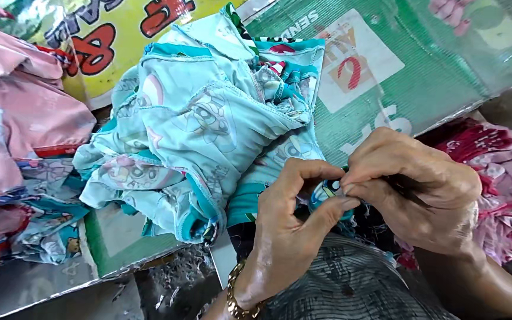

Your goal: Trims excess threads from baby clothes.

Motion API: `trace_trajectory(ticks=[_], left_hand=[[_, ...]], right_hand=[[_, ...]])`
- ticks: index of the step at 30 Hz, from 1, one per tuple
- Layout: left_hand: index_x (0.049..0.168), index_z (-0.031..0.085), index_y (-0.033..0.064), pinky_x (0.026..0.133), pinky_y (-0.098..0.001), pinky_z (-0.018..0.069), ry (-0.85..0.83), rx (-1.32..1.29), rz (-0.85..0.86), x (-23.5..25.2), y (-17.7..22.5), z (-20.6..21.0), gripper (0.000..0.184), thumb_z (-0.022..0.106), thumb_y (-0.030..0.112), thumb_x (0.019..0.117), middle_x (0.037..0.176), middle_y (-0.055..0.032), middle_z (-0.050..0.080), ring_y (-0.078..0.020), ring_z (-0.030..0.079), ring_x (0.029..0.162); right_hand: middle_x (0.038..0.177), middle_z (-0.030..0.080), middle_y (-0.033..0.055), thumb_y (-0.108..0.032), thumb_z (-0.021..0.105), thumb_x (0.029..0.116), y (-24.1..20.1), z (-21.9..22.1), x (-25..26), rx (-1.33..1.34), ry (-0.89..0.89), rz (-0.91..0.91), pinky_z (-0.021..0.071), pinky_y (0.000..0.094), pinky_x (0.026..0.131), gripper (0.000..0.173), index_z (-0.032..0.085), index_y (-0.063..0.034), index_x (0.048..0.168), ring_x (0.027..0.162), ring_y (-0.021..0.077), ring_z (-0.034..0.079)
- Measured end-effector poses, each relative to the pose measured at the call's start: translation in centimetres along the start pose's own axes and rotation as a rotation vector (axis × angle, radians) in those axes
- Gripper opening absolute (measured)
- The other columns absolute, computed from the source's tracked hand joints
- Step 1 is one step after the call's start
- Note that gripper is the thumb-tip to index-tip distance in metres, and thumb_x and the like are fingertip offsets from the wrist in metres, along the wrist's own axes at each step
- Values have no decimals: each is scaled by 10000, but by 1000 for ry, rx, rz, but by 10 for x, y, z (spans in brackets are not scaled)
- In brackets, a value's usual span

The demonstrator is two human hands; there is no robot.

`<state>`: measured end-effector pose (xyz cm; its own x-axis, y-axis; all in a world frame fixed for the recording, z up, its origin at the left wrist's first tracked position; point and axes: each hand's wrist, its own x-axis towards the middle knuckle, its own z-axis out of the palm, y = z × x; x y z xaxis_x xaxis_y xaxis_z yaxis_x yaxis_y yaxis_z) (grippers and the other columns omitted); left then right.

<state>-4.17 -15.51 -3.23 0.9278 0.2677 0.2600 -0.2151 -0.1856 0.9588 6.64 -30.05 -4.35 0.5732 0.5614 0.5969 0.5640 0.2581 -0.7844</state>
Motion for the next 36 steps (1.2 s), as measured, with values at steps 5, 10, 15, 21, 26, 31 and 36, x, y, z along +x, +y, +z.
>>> trace_trajectory(ticks=[5,10,15,21,26,31,36], left_hand=[[1051,671,72,740,-200,598,5,140,-9,5,4,-3,136,701,54,920,939,27,692,-48,678,850],[962,705,110,705,-189,534,-31,261,16,12,5,-10,42,670,105,940,863,78,680,-10,638,797],[970,685,79,628,-160,566,-115,237,-34,23,12,-22,40,658,55,954,828,55,676,-14,648,715],[996,643,78,601,-127,524,-148,201,-35,32,14,-27,25,625,65,986,800,63,641,5,610,681],[979,640,63,608,-114,504,-158,224,22,35,14,-24,16,626,57,986,799,60,620,19,589,690],[992,637,44,660,-131,530,-170,198,67,35,10,-24,16,622,45,989,841,45,634,8,614,745],[996,626,52,687,-136,540,-161,124,66,34,4,-24,20,609,57,1003,858,47,638,7,621,769]], right_hand=[[911,601,22,-102,634,993,-6,-1,-1,-336,-29,-104,462,108,688,65,643,-62,942,832,11,584],[907,620,60,-130,599,1014,-10,-4,-3,-508,-60,-139,392,187,583,75,649,-79,989,734,74,562],[854,589,-53,-318,624,926,-21,-20,3,-578,-162,91,352,120,557,284,596,-107,1115,699,-38,497],[920,631,-78,-294,647,946,-17,-33,7,-449,-300,146,467,85,609,232,670,-116,1094,750,-71,569],[951,656,-81,-287,654,966,-10,-34,11,-341,-341,142,485,87,655,202,698,-114,1060,801,-67,592],[950,662,-85,-256,665,962,-5,-33,13,-214,-364,174,526,91,686,163,705,-113,1028,836,-53,623],[937,664,-66,-202,688,950,-1,-32,13,-80,-346,201,557,95,704,139,702,-81,1017,834,-31,640]])
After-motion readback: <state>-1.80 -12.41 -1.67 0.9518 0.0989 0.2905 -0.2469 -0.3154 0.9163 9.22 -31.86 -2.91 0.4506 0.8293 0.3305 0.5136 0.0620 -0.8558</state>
